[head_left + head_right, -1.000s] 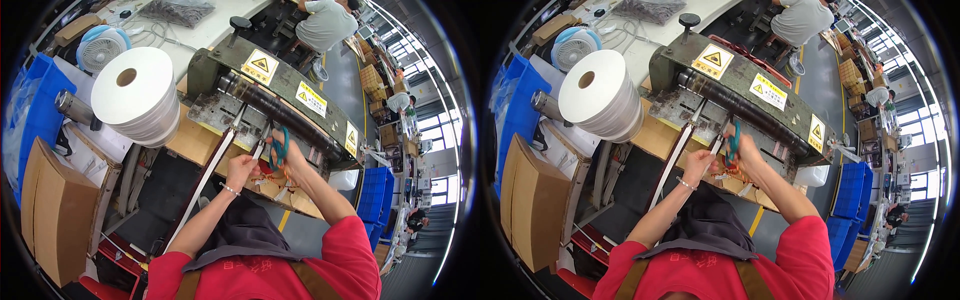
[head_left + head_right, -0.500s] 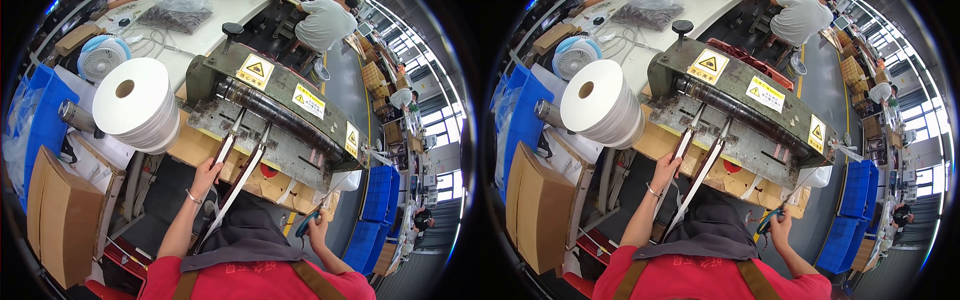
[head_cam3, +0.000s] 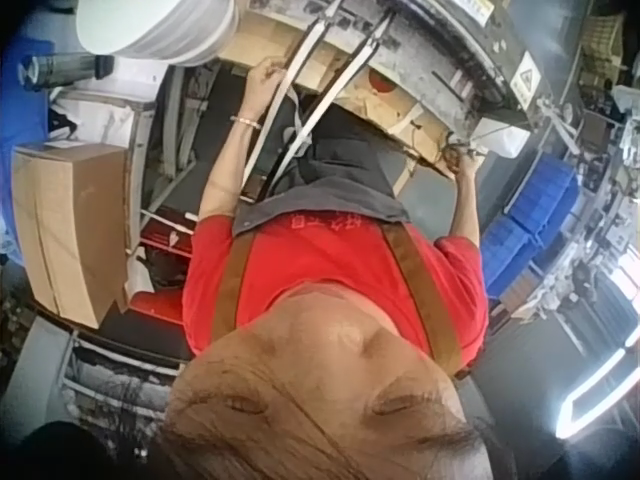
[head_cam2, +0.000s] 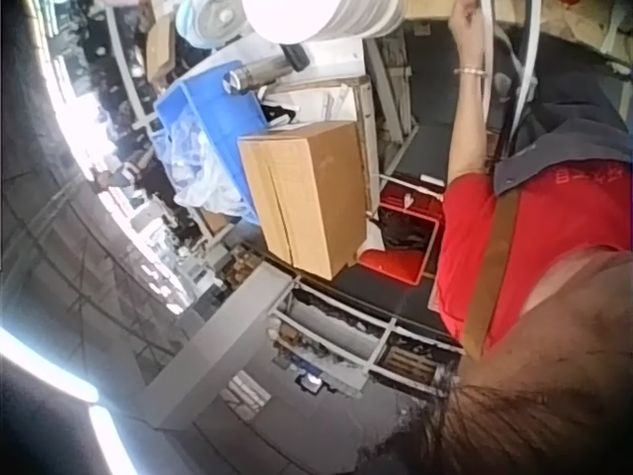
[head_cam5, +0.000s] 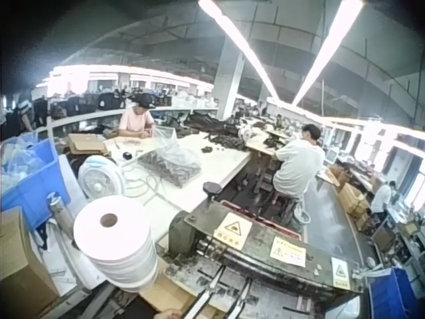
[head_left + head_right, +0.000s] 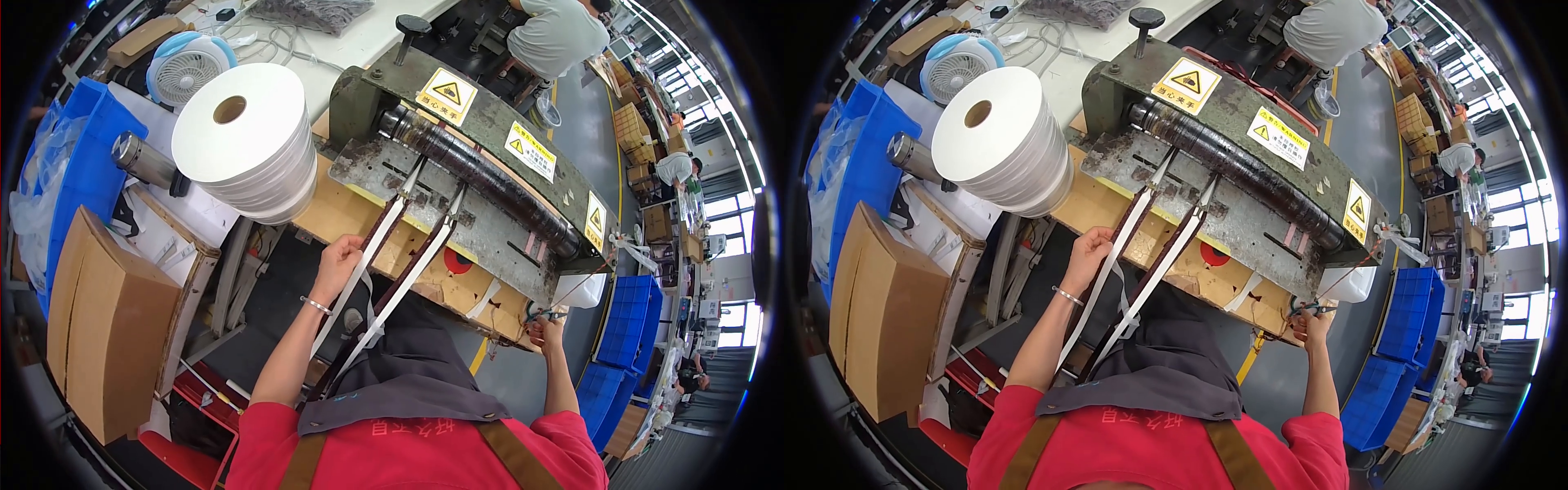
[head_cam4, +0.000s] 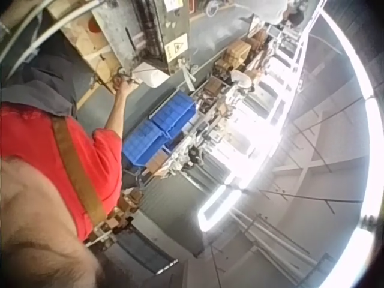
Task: Cutting leather/synthetic straps to length and attaching plastic hardware components at a workshop station.
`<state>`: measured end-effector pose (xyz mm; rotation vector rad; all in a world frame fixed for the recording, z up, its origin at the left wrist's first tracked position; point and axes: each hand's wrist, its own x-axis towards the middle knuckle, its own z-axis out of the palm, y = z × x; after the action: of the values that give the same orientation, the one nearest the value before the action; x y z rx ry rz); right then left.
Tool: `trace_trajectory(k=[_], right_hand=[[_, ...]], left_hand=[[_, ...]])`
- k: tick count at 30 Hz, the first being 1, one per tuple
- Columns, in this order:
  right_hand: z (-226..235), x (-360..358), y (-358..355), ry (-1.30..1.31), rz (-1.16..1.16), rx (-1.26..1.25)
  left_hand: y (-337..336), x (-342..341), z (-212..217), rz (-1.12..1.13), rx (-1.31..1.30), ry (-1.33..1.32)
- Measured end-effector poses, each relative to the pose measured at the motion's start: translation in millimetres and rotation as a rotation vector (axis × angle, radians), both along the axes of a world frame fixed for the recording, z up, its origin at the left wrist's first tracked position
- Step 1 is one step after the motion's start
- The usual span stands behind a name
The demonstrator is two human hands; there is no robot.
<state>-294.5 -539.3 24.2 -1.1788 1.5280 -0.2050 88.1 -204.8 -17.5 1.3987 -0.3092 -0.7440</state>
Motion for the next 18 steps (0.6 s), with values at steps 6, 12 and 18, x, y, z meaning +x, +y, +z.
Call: trace_trajectory(k=[6,12,18], right_hand=[[-22.6,26.0,29.4,0.35,0.006,-0.466],[-31.9,16.5,13.5,0.44,0.324,-0.626],[-3.1,7.6,11.8,0.659,0.483,-0.537]], left_hand=[[-5.6,1.9,13.1,0.086,0.006,-0.134],[-6.6,1.3,12.9,0.043,0.127,-0.23],[-4.1,-9.0,23.5,0.241,0.311,-0.799]])
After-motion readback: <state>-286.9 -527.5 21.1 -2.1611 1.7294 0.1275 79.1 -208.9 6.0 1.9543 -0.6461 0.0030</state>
